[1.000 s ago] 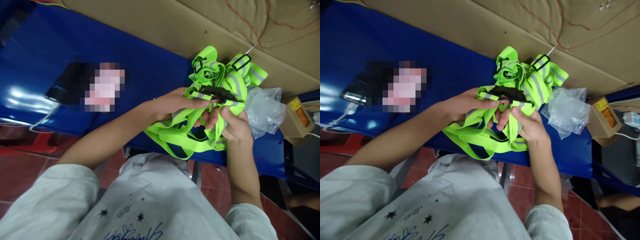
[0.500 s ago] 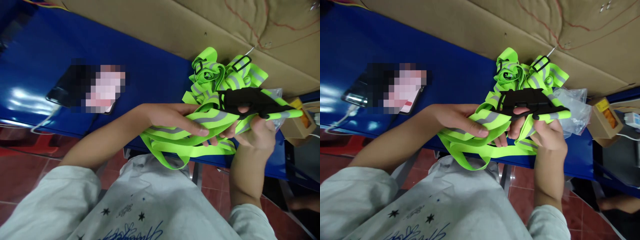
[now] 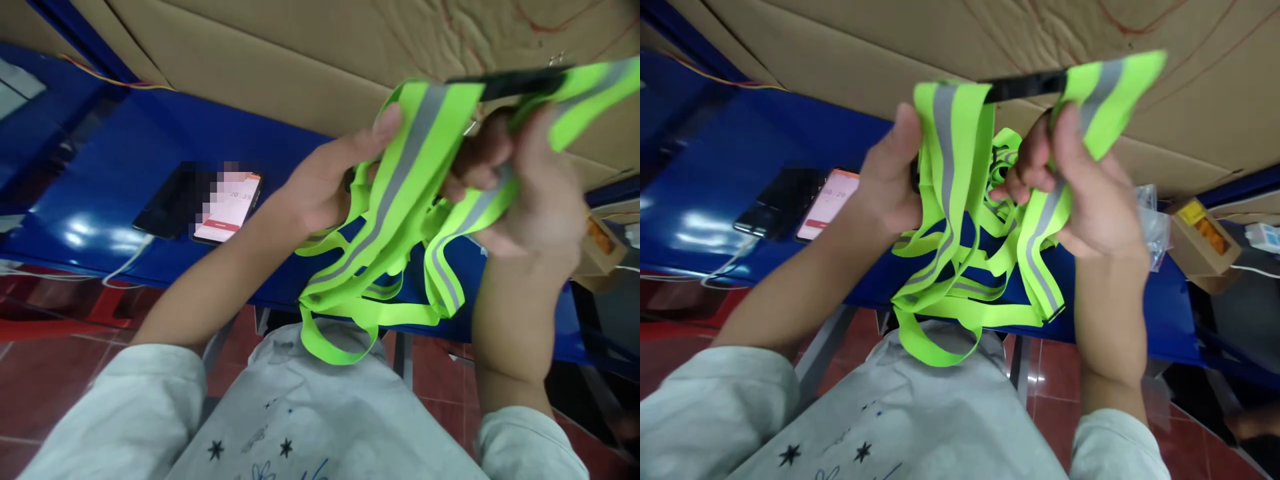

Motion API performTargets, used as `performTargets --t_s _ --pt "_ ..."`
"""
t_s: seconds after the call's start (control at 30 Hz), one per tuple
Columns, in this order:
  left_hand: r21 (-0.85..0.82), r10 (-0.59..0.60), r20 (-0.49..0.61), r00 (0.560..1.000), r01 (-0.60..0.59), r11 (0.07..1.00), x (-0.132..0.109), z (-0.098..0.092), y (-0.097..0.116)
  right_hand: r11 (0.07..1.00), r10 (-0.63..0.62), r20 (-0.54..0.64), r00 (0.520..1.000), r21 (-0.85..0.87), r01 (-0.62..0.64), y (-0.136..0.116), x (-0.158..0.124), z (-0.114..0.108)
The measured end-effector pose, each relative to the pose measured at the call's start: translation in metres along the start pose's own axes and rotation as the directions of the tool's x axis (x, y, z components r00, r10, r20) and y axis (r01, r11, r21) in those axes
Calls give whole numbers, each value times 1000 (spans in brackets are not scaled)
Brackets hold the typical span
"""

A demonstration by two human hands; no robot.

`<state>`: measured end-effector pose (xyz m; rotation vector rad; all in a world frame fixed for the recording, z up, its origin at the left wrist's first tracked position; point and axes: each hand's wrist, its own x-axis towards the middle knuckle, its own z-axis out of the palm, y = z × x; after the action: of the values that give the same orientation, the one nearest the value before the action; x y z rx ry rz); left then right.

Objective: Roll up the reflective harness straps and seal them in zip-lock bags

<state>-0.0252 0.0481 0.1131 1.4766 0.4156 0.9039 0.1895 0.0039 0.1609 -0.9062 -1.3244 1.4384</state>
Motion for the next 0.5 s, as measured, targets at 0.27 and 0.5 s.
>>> performTargets --t_s 0.27,0.5 --pt "-503 -308 -160 938 190 843 -9 -19 -65 989 139 -23 990 58 -138 58 32 -2" --pt "-498 -312 -208 927 174 850 -6 -12 -82 986 73 -183 980 -138 -99 89 42 6"
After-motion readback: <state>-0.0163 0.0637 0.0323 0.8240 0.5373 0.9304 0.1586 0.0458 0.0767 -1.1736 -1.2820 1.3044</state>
